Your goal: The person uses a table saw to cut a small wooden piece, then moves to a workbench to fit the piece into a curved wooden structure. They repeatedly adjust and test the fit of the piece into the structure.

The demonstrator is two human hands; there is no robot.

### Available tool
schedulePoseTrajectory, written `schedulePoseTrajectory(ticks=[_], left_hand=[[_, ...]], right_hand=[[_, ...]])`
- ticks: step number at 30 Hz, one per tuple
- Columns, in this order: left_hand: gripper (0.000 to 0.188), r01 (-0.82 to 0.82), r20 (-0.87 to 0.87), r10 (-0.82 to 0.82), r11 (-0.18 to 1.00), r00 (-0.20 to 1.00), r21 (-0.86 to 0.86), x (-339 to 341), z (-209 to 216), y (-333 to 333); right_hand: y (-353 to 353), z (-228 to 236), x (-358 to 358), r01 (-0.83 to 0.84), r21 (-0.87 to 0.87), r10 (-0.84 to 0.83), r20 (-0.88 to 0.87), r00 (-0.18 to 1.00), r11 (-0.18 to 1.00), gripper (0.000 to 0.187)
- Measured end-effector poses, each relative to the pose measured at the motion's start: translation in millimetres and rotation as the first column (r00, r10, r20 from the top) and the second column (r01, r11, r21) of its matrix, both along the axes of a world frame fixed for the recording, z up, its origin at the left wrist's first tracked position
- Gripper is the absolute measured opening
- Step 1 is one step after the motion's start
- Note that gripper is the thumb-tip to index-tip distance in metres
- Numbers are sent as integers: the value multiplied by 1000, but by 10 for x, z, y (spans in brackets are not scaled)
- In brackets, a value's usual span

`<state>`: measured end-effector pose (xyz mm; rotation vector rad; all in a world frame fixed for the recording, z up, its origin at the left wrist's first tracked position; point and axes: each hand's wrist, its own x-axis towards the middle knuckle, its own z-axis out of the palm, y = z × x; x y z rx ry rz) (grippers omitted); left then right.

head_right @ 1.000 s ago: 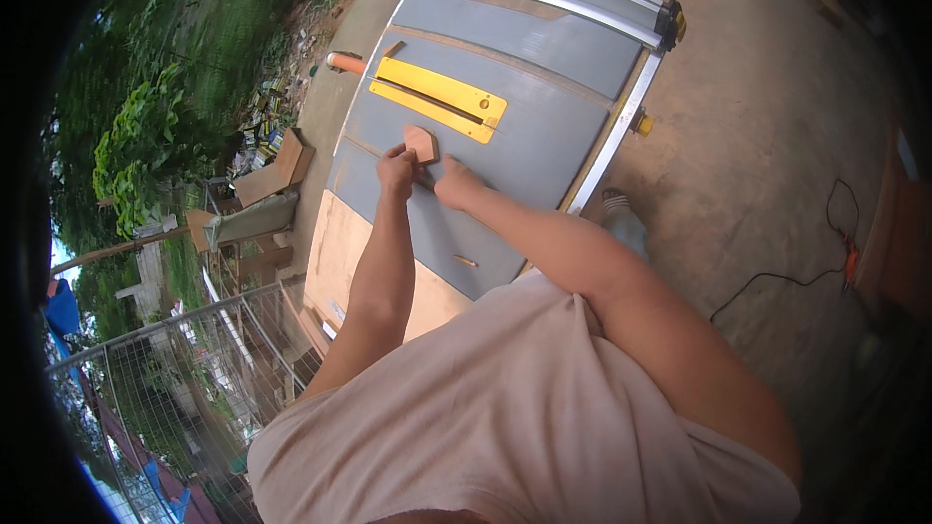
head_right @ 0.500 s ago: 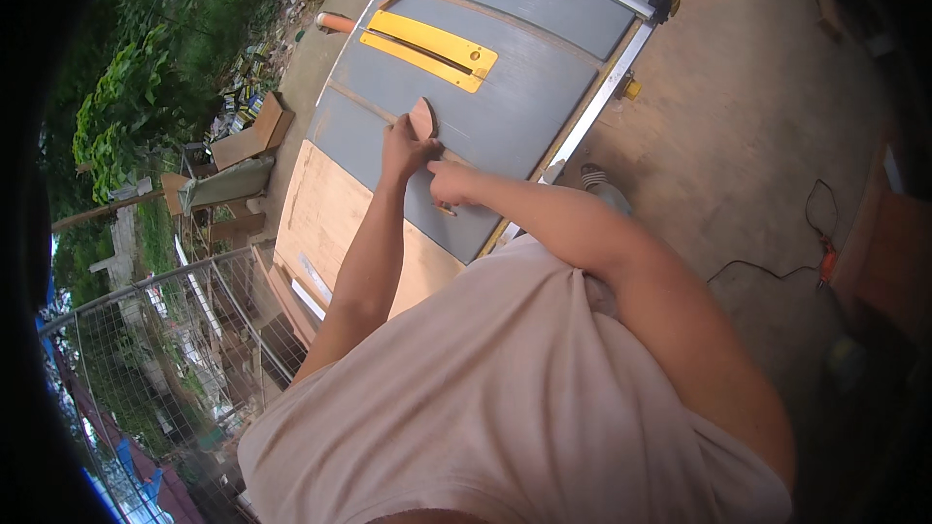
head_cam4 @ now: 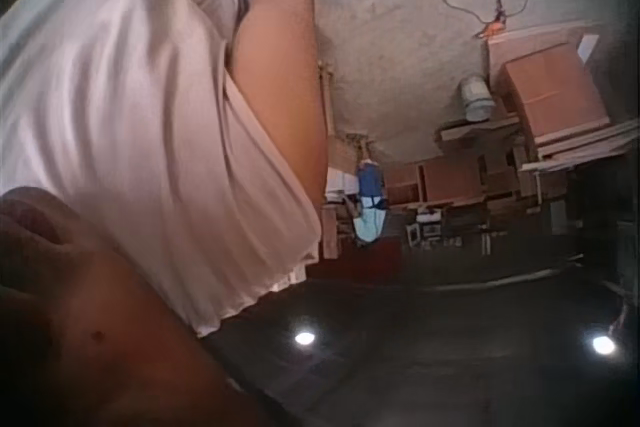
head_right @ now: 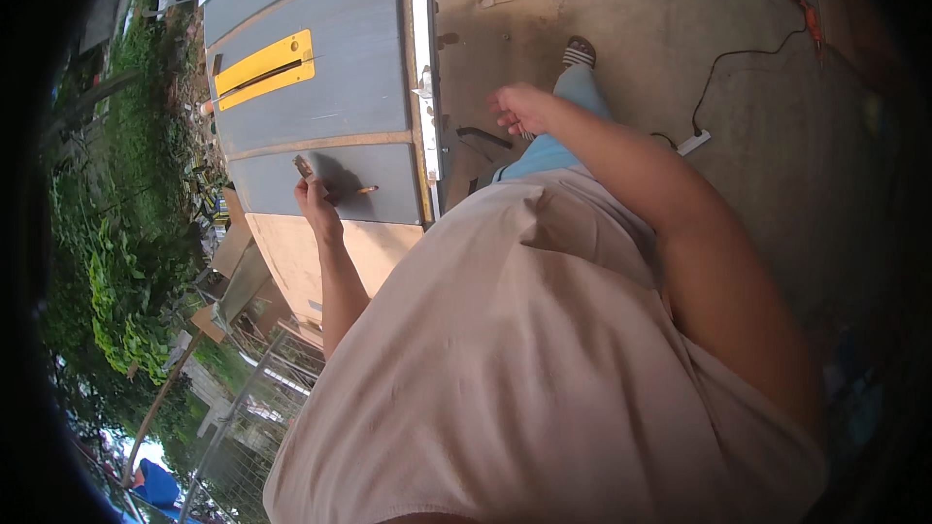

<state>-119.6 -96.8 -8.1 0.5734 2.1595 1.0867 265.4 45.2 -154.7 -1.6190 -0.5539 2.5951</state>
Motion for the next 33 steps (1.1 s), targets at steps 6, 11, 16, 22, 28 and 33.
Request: schedulePoseTrajectory(ticks=[6,11,16,22,28,33], left_hand=[[42,18,127,-6,996,992,-92,-337,19,19],[44,-10,127,15,999,992,-43,-392,-60,-83],[40,10,146,1,997,989,-75,-288,86,-14],[40,-18,50,22,997,999,-81,-121,92,-12],[63,-65,61,71,993,996,-98,-151,-26,-2],[70,6,-55,-8,999,998,-34,-195,-104,-28]], right_hand=[[-181,-581,-774,-234,99,233,26,972,967,45],[-396,-523,-943,-196,12,196,-50,979,981,45],[-566,-686,-999,-197,-68,188,-112,976,978,43],[-671,-811,-1306,-108,-152,106,-24,994,982,41],[-433,-412,-1205,-260,29,261,-46,964,965,44],[-455,-1236,-742,-695,568,634,352,689,440,44]])
